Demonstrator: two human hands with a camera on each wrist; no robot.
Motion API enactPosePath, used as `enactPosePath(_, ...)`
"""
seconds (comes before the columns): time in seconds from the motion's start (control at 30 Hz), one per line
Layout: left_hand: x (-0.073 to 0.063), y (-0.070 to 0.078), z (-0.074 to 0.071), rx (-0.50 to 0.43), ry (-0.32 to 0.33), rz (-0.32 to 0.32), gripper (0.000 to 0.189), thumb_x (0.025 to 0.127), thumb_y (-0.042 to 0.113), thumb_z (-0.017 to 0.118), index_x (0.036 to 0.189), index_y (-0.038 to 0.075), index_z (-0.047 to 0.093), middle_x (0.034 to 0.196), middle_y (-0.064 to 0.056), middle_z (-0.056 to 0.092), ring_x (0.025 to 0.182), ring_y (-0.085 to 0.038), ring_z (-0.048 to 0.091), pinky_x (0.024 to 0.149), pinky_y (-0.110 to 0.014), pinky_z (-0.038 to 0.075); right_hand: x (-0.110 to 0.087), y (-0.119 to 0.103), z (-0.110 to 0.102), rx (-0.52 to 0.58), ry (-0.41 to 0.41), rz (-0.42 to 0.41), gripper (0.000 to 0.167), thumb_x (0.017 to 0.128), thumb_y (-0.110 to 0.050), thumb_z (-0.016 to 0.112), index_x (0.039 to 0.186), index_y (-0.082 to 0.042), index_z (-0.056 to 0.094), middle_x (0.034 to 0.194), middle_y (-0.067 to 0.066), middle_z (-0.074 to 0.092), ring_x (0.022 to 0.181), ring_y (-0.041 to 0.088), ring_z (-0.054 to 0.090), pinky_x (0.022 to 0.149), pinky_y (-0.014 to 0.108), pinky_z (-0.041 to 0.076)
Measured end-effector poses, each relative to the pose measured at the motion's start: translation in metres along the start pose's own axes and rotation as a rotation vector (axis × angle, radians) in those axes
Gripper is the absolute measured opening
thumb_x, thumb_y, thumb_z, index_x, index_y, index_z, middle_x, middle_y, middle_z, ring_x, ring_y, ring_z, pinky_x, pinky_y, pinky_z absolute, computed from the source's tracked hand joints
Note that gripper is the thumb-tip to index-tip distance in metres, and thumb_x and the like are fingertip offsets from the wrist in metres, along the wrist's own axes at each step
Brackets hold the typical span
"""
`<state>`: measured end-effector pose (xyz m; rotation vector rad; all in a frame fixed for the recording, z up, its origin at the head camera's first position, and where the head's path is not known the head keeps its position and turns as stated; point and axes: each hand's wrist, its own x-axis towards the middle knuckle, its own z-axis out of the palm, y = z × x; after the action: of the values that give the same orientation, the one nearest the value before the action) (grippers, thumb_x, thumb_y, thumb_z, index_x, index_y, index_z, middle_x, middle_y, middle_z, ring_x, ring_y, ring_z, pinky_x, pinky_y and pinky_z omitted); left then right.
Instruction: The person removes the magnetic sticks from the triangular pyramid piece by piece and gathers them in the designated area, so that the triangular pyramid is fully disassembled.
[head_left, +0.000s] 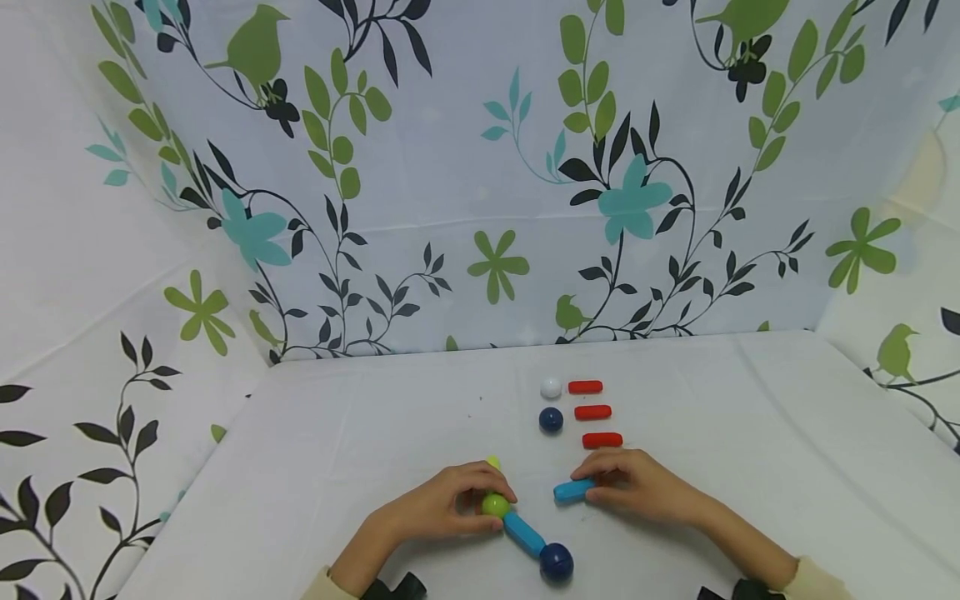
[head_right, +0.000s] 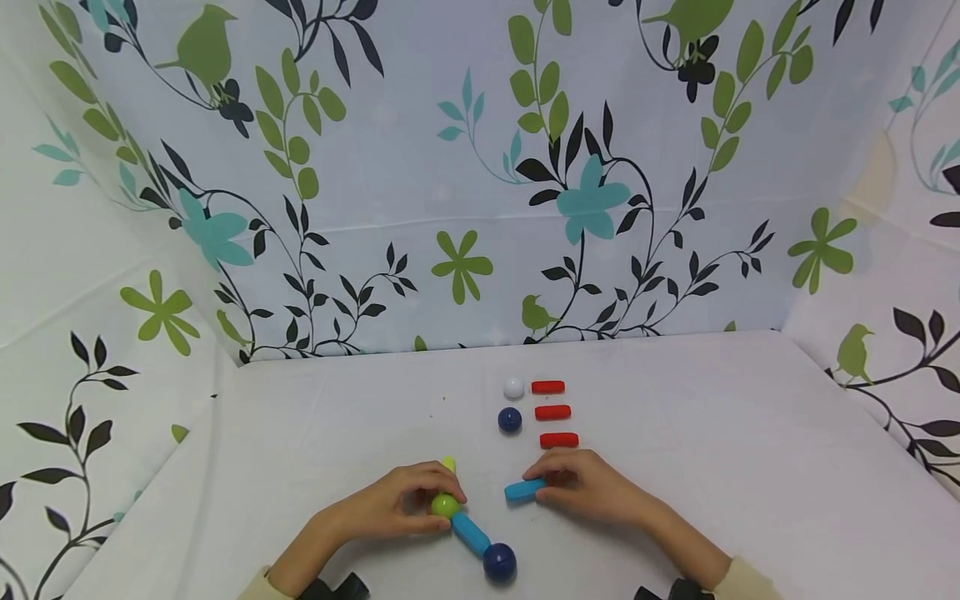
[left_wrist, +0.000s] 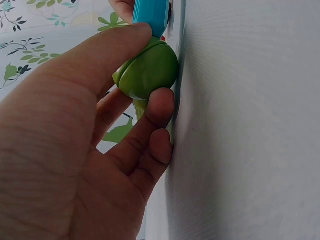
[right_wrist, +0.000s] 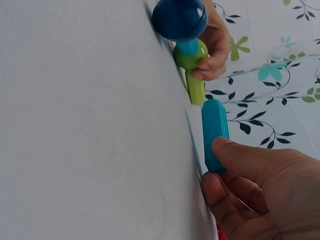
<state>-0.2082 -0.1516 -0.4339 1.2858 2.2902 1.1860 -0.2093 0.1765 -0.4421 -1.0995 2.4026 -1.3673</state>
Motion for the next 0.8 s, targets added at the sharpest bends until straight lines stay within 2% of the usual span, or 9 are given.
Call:
enactPosePath(0.13, 0.000, 0.000, 0.000, -0.002, -0.001, 0.002, 0.027, 0.092, 0.026, 0.069, 0.117, 0.017, 0.067, 0.114, 0.007, 0.062, 0.088, -0.002, 0.047, 0.072, -0.019, 0.045, -0.006, 0.001, -0.006, -0.015, 0.013, 0.036, 0.028, 0.092, -0.019, 0.068, 0.117, -0.007, 0.069, 0.111, 0.003, 0.067, 0.100, 0.006, 0.060, 0.086, 0.018, 0.050)
enactPosePath(0.4, 0.000, -0.001, 0.000, -0.007, 0.001, 0.024, 0.026, 0.092, 0.023, 0.069, 0.117, 0.015, 0.067, 0.113, 0.005, 0.062, 0.086, -0.002, 0.048, 0.071, -0.019, 0.046, -0.013, 0.008, -0.016, -0.026, 0.038, 0.019, 0.028, 0.092, -0.018, 0.068, 0.117, -0.004, 0.068, 0.110, 0.006, 0.066, 0.098, 0.006, 0.061, 0.085, 0.019, 0.051)
enactPosePath(0.63, 0.001, -0.001, 0.001, -0.010, 0.003, 0.021, 0.026, 0.092, 0.024, 0.069, 0.116, 0.015, 0.067, 0.113, 0.005, 0.062, 0.088, -0.002, 0.048, 0.073, -0.019, 0.046, -0.019, 0.014, -0.022, -0.090, 0.106, 0.011, 0.025, 0.091, -0.017, 0.069, 0.113, -0.005, 0.069, 0.106, 0.003, 0.067, 0.092, 0.007, 0.060, 0.081, 0.020, 0.052)
enactPosePath(0.8, 0.000, 0.000, 0.000, -0.005, 0.014, 0.014, 0.026, 0.092, 0.027, 0.069, 0.116, 0.018, 0.067, 0.112, 0.006, 0.062, 0.088, -0.003, 0.049, 0.074, -0.020, 0.046, -0.020, 0.014, -0.027, -0.132, 0.140, -0.017, 0.025, 0.090, -0.014, 0.070, 0.112, -0.004, 0.069, 0.105, 0.007, 0.067, 0.091, 0.008, 0.060, 0.078, 0.021, 0.053)
